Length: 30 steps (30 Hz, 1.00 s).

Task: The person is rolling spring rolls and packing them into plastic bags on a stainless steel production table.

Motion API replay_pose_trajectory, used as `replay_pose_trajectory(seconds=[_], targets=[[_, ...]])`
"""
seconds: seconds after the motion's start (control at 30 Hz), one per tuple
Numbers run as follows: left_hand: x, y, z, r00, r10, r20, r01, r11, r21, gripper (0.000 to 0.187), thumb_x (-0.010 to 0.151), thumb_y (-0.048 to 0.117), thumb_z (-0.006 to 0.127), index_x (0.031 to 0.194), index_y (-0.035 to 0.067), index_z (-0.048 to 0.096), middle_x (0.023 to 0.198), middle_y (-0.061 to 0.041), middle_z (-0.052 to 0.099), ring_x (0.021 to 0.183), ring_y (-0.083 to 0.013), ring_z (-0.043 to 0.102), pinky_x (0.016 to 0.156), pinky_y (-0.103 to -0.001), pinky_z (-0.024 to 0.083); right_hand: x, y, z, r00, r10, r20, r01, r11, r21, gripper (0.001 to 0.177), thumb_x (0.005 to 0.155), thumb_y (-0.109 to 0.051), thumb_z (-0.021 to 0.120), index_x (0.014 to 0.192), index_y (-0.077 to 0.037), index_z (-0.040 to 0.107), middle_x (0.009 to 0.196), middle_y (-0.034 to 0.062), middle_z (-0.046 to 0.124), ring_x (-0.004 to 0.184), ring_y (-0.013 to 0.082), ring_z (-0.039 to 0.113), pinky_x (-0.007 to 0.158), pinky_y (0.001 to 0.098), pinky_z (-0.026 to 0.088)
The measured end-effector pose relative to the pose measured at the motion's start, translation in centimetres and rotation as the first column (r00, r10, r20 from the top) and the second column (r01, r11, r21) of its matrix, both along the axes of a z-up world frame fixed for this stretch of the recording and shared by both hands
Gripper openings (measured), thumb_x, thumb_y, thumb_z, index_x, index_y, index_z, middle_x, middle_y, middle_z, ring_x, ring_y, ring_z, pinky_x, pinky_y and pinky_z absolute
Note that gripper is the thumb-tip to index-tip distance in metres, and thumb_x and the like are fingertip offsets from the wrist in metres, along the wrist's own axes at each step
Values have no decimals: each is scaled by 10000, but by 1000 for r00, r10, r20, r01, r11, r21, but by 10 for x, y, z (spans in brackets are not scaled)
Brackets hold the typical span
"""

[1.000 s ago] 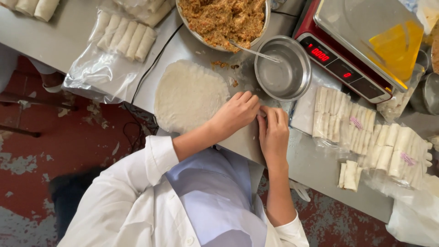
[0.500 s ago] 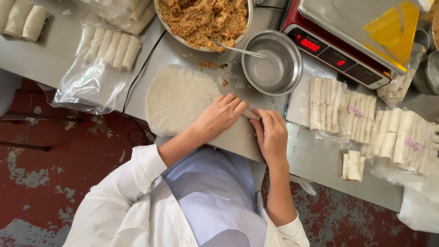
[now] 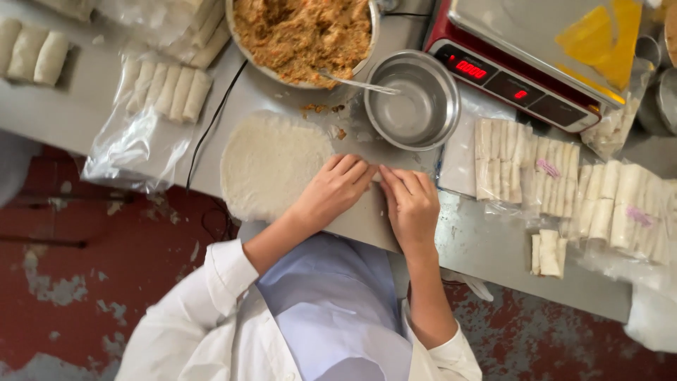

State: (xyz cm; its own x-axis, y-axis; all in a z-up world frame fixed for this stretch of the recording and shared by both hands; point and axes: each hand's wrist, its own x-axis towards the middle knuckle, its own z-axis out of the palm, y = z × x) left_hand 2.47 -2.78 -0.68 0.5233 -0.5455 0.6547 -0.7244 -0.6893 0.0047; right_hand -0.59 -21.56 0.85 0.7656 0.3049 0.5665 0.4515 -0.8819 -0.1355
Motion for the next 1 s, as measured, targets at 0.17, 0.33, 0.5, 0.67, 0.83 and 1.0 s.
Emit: replay_pose_trajectory(seconds=[0.17,0.33,0.5,0.67,0.83,1.0], targets=[[-12,-3,-9,992,13,-123,-18,999,-45,295,855,132,782,1127,73,683,949,-55,587,985,-229,598,832,-318,486,-5,3,-10,999,-23,-47,23,1000,14,241,962,-275,727,1177,-168,747,960,-42,655,925,186,617,803,333,530],[-32,10,-1,923,-71,-379,13,988,-153,267,901,138,704,1168,132,694,942,-43,622,1003,-232,617,884,-343,487,-38,4,25,996,34,-80,-31,999,39,122,930,-227,741,1004,-130,745,830,-28,602,778,182,573,699,320,509],[-21,89,34,867,-101,-488,-150,881,-448,353,843,96,805,1180,66,704,1114,-115,695,1085,-336,657,931,-431,511,-91,-61,9,997,-4,-82,23,971,237,128,859,-180,802,987,-177,793,899,-59,699,810,189,637,759,306,531],[-14,145,30,837,358,-415,-434,895,-104,398,1048,285,636,1325,3,673,1162,-186,638,1022,-383,592,852,-485,495,-124,-135,5,908,-413,71,385,889,247,156,963,-49,807,1088,21,746,948,108,677,830,276,602,804,409,525],[-6,152,7,736,565,-373,-571,814,107,467,1060,421,656,1394,96,688,1125,-128,587,983,-349,558,803,-486,465,-130,-144,13,819,-564,-108,574,803,161,201,1005,-35,769,1178,19,682,950,139,600,863,273,592,735,411,506],[0,154,2,712,509,-484,-570,821,25,215,1029,242,780,1091,75,658,1001,-99,538,918,-326,528,737,-460,468,-128,-145,18,789,-592,-165,614,769,178,286,978,-146,814,1185,5,687,952,112,579,859,252,547,754,397,493]])
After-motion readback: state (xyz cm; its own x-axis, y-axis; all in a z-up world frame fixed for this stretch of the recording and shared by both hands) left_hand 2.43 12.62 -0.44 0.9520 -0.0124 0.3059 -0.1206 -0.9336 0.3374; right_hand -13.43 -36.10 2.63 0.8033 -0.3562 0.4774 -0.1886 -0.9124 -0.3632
